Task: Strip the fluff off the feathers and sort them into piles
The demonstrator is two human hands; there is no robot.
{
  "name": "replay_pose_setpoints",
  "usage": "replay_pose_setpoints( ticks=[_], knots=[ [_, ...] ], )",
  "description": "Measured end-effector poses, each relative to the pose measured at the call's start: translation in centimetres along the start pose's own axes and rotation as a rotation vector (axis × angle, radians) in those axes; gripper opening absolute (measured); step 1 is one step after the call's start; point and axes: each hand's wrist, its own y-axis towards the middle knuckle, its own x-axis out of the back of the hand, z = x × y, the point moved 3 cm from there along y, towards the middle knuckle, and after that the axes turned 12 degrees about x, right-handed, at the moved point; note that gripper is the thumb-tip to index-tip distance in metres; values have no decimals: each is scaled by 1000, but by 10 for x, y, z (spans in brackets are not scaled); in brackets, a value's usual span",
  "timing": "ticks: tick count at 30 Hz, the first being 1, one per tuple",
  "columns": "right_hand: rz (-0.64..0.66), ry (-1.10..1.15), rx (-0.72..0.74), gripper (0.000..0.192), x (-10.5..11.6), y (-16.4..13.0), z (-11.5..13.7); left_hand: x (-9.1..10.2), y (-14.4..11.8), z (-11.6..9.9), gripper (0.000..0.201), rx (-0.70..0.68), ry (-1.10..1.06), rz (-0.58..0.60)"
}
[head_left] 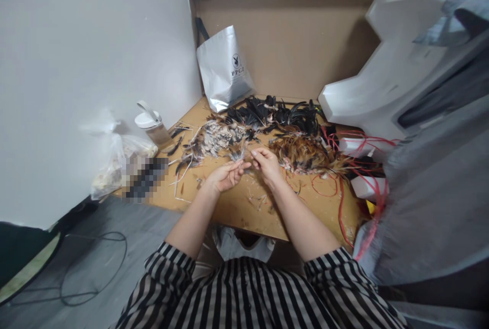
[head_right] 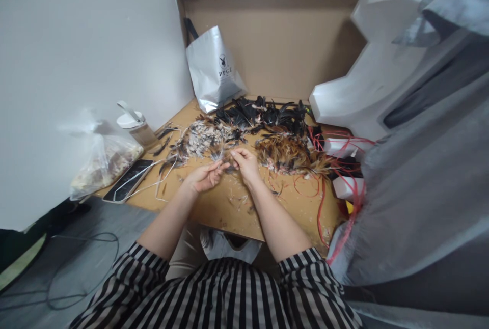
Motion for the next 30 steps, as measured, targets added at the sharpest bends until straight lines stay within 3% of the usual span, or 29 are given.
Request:
replay_pose_setpoints(
  ticks=[4, 11, 24, 30],
  knots=[
    [10, 27, -16, 25, 2, 1, 4, 4, -1, -3, 9, -24, 12, -56],
    [66, 140, -51, 23, 5, 4, 7, 5, -5, -6, 8, -41, 28, -27],
    [73, 60, -41, 26, 1, 1, 0, -3, -4, -1, 11, -32, 169, 2],
    [18, -46, -26, 26, 3, 1, -1, 5, -2, -6, 10, -89, 109, -144]
  ],
)
